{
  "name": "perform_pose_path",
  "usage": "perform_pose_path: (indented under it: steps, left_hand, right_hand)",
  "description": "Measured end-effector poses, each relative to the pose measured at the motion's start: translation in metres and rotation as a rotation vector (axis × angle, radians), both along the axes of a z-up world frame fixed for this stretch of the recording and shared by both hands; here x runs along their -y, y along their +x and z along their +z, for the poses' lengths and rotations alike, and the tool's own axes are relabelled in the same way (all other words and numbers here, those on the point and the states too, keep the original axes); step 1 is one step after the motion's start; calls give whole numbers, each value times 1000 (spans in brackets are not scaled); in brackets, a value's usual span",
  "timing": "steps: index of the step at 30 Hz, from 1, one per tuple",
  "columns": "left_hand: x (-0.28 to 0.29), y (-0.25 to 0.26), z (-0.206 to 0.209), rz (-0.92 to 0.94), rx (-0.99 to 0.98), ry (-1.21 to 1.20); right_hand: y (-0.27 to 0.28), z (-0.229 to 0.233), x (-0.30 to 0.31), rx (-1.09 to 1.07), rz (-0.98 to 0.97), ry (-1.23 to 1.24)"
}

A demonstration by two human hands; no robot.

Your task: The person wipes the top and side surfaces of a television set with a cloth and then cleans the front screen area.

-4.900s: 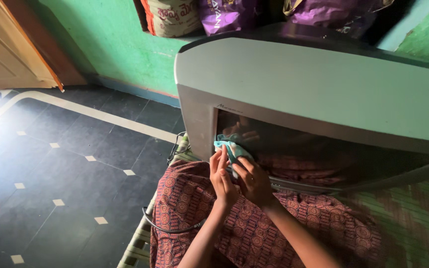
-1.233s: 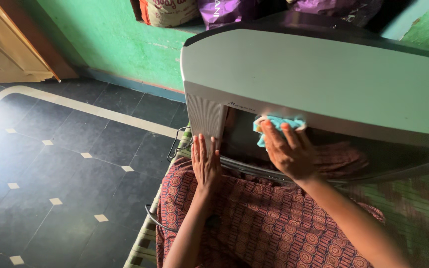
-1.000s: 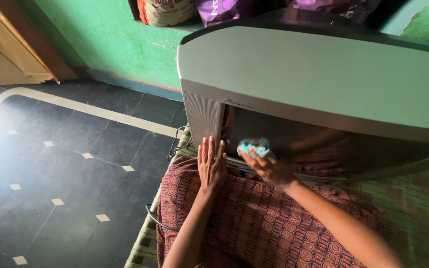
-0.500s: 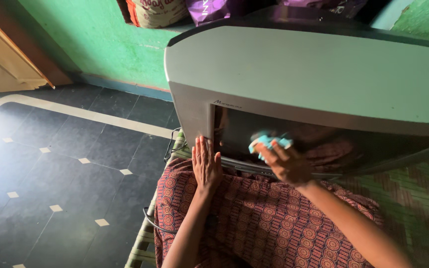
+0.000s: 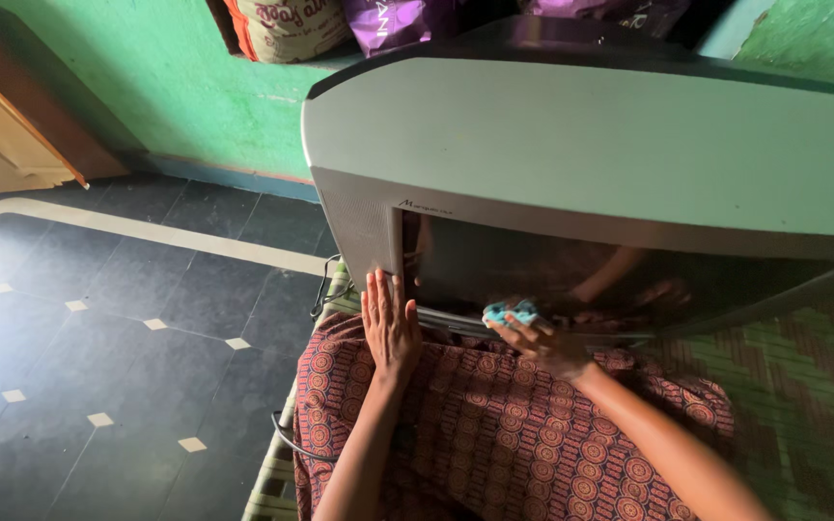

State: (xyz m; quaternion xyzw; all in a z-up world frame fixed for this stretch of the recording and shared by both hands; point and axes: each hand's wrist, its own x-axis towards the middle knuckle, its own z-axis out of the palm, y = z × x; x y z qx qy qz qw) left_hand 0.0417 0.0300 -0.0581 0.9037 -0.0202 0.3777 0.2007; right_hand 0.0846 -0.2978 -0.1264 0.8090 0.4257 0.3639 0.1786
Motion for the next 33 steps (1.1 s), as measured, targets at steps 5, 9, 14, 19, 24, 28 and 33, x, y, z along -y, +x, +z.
perform_pose_path:
  steps: [5, 9, 14, 19, 24, 28, 33]
  left_hand:
    - [0, 0, 1, -6, -9, -7]
    - [0, 0, -2, -15, 17, -14]
    - [-1, 0, -2, -5, 14, -1]
    - [0, -1, 1, -11, 13, -18]
    - [0, -4, 7, 7, 9, -22]
    - [-1, -4, 10, 36, -10, -33]
    - [-1, 0, 8, 28, 11, -51]
  right_hand:
    - [3, 13, -10, 180, 117, -33]
    - [-1, 79, -36, 153, 116, 154]
    - [3, 185, -41, 271, 105, 365]
    - [16, 161, -53, 255, 168, 361]
    - [7, 52, -57, 81, 213, 306]
    - [-3, 16, -53, 31, 161, 54]
    - [-7, 76, -67, 87, 135, 109]
